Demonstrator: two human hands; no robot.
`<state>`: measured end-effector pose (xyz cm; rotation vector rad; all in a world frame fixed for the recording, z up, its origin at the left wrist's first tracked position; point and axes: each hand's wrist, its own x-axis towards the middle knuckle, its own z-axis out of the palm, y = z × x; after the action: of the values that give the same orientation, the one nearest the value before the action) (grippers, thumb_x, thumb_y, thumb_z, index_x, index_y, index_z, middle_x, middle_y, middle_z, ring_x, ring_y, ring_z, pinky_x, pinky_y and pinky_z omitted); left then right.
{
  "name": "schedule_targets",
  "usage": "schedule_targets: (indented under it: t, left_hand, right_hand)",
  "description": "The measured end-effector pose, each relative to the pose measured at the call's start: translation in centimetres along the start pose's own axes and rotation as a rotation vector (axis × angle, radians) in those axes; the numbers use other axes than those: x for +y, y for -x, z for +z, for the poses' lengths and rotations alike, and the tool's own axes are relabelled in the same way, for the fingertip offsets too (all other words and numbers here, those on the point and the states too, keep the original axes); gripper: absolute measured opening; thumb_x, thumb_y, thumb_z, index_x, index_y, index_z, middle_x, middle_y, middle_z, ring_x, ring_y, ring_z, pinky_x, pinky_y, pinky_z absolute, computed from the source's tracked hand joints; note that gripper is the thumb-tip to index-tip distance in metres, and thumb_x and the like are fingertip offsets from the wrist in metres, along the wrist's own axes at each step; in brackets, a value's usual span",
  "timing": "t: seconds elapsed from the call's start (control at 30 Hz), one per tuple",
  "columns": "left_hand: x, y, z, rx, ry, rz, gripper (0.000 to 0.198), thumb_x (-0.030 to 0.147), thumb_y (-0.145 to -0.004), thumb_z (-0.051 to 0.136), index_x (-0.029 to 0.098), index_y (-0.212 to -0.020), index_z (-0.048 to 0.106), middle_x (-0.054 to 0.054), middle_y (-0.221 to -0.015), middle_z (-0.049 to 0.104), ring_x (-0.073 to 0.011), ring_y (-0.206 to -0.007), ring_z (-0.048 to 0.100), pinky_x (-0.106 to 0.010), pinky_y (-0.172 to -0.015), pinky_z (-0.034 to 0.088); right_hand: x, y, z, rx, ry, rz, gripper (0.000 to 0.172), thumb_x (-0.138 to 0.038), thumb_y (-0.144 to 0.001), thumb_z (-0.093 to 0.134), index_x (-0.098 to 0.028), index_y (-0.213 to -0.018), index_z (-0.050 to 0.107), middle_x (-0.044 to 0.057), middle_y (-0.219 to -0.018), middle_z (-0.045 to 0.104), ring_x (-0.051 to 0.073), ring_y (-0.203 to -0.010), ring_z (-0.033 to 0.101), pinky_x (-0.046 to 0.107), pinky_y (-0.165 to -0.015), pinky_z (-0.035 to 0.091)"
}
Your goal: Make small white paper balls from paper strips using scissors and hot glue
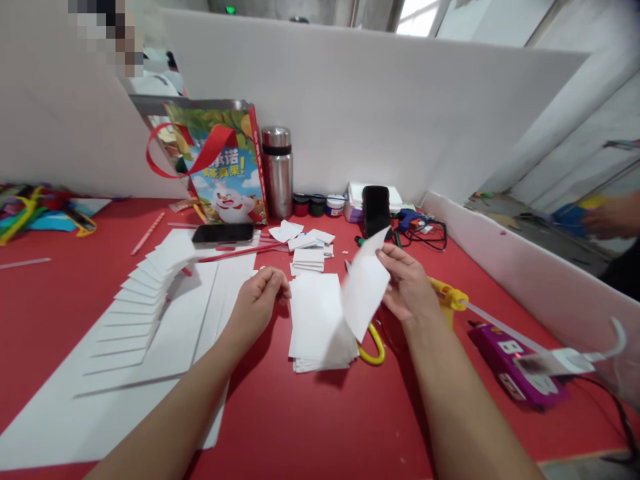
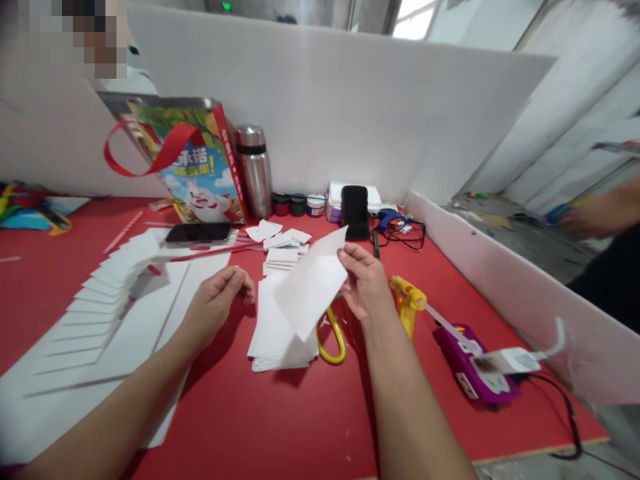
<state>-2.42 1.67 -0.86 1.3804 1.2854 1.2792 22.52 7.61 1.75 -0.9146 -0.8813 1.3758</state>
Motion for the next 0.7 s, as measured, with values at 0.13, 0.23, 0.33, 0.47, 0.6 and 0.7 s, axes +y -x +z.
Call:
schedule_targets:
  t: [0.13, 0.23, 0.33, 0.47, 0.6, 0.7]
  left_hand:
    - [0.3, 0.2, 0.2, 0.038, 0.075, 0.028, 0.02, 0.035, -0.093, 0.058, 0.017, -0.1, 0.065, -0.005, -0.088, 0.067, -0.0169, -0.082, 0.063, -0.029, -0.075, 0.052]
    - [0.7, 0.2, 0.6, -0.092, 0.347, -0.081, 0.049, 0.055, -0.093, 0.052, 0.014, -0.116, 0.063, -0.012, -0.099, 0.07, -0.0205, -0.082, 0.066, -0.03, -0.066, 0.054]
    - [0.8, 0.2, 0.9, -0.193, 0.551, -0.153, 0.068, 0.068, -0.088, 0.049, 0.011, -0.124, 0.06, -0.018, -0.109, 0.07, -0.027, -0.095, 0.068, -0.036, -0.073, 0.057]
    - [0.6, 0.2, 0.9, -0.139, 0.531, -0.26, 0.047, 0.049, -0.087, 0.066, 0.012, -0.114, 0.061, -0.015, -0.099, 0.075, -0.0216, -0.074, 0.071, -0.032, -0.063, 0.057]
    - [0.0, 0.0, 0.7, -0.083, 0.52, -0.313, 0.032, 0.036, -0.086, 0.07, 0.012, -0.106, 0.064, -0.011, -0.09, 0.076, -0.0181, -0.063, 0.07, -0.03, -0.058, 0.057]
    - [-0.2, -0.1, 0.6, -0.087, 0.559, -0.323, 0.031, 0.033, -0.083, 0.072, 0.012, -0.104, 0.067, -0.011, -0.096, 0.076, -0.0225, -0.078, 0.073, -0.031, -0.062, 0.06]
  right_hand:
    - [1.2, -0.5, 0.4, 0.083, -0.091, 0.01, 0.031, -0.02, -0.058, 0.087, -0.02, -0.079, 0.065, -0.006, -0.065, 0.062, 0.005, -0.046, 0.054, 0.014, -0.038, 0.044]
    - [1.9, -0.2, 0.9, 0.052, -0.102, 0.05, 0.033, -0.017, -0.057, 0.089, -0.019, -0.078, 0.064, -0.005, -0.067, 0.064, 0.007, -0.052, 0.062, 0.016, -0.049, 0.056]
    - [2.4, 0.4, 1.7, -0.011, -0.084, 0.114, 0.033, -0.018, -0.057, 0.091, -0.017, -0.076, 0.064, -0.002, -0.07, 0.067, 0.012, -0.058, 0.068, 0.022, -0.056, 0.062]
    - [2.6, 1.0, 2.0, -0.097, -0.002, 0.167, 0.033, -0.022, -0.06, 0.091, -0.016, -0.078, 0.064, 0.0, -0.073, 0.068, 0.013, -0.062, 0.069, 0.025, -0.059, 0.063]
    - [2.5, 1.2, 2.1, -0.231, 0.094, 0.129, 0.038, -0.029, -0.071, 0.084, -0.019, -0.103, 0.066, 0.003, -0.091, 0.071, 0.015, -0.07, 0.068, 0.027, -0.056, 0.062]
    - [2.5, 1.3, 2.2, -0.287, 0.156, 0.095, 0.052, -0.033, -0.077, 0.078, -0.025, -0.125, 0.059, 0.005, -0.11, 0.07, 0.017, -0.081, 0.068, 0.027, -0.058, 0.06]
